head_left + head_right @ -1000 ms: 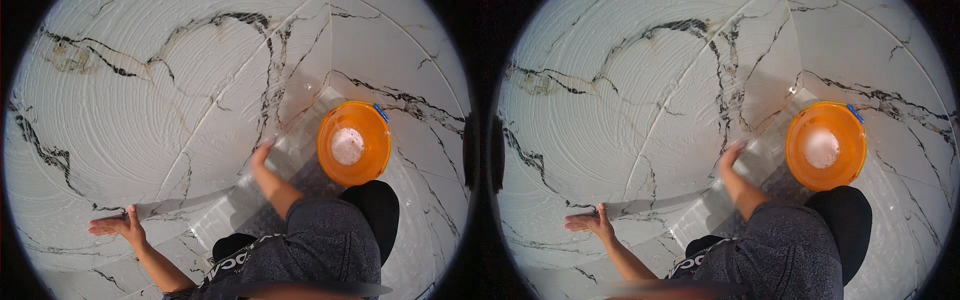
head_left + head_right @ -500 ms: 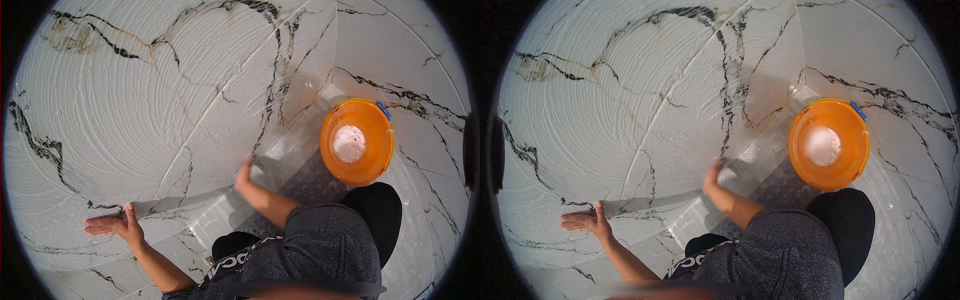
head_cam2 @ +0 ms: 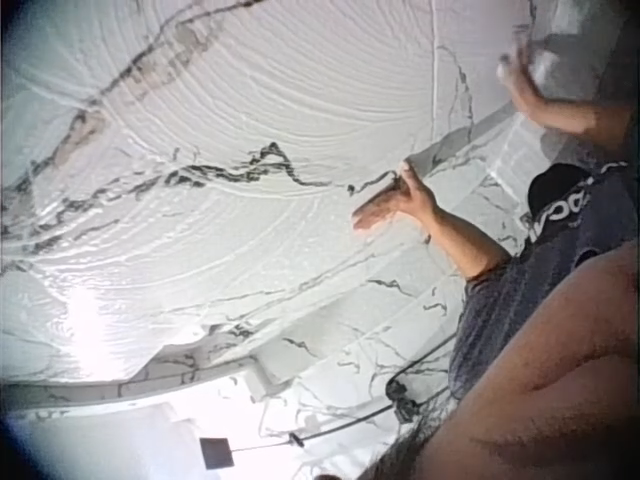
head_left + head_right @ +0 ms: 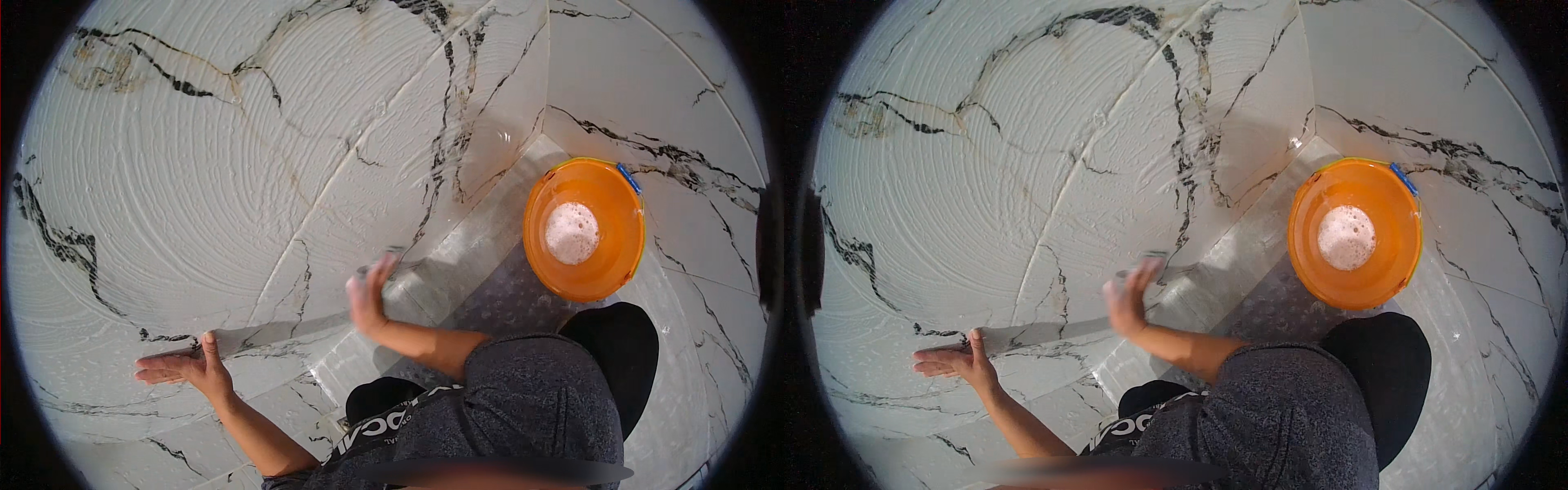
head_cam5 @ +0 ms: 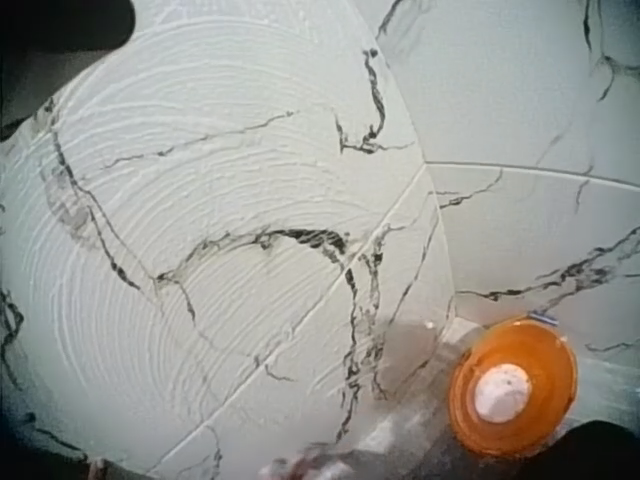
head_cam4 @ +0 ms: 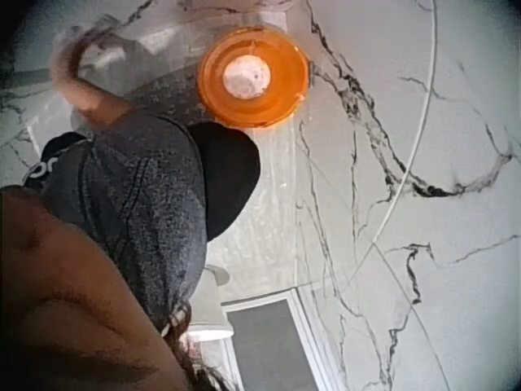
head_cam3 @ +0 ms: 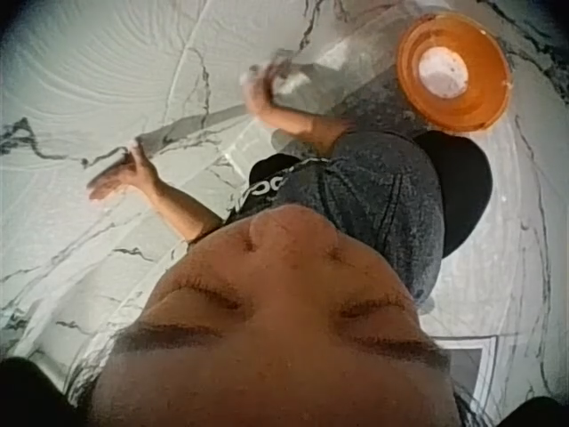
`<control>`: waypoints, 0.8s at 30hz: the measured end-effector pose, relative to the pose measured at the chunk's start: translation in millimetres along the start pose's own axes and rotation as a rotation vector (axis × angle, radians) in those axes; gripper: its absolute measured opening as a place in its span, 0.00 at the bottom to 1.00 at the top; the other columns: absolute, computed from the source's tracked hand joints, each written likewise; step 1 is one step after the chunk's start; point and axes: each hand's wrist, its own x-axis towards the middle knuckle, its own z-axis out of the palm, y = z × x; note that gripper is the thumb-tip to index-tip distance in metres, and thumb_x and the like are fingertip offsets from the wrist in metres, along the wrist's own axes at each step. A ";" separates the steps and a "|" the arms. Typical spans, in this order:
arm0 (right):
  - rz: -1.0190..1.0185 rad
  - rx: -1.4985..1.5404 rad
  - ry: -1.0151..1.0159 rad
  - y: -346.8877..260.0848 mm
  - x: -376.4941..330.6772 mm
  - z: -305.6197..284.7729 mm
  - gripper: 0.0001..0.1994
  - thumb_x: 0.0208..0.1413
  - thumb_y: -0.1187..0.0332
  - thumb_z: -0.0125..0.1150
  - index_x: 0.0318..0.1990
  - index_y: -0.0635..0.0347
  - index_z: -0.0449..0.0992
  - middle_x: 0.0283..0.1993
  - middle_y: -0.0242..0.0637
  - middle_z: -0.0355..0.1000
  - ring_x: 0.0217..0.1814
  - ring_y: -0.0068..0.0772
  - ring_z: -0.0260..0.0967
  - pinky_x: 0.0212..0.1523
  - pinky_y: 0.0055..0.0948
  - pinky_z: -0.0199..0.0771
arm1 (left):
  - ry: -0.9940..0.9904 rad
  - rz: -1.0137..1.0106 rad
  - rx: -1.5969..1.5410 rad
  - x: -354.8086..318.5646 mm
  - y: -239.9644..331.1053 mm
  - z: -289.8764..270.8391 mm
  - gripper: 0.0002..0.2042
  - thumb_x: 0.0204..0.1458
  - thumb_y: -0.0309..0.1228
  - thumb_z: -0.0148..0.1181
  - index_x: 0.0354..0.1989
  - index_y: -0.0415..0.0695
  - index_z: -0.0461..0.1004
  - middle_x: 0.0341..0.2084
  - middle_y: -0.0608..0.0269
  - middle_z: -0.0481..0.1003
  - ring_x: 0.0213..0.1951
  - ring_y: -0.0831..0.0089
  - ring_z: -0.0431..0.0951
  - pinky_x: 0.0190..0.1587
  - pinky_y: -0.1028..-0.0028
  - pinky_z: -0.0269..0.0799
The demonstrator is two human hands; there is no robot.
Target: Cleaning the tiled bathroom/shower wall using a sponge and soapy water from a bucket.
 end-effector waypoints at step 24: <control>0.447 0.106 0.619 162.3 228.2 -166.8 0.31 0.57 0.56 0.38 0.61 0.64 0.38 0.65 0.53 0.32 0.68 0.46 0.24 0.64 0.38 0.29 | -0.049 -0.051 -0.230 -3.9 46.3 39.5 0.55 0.36 0.57 0.59 0.60 0.51 0.21 0.57 0.41 0.16 0.58 0.44 0.12 0.49 0.38 0.13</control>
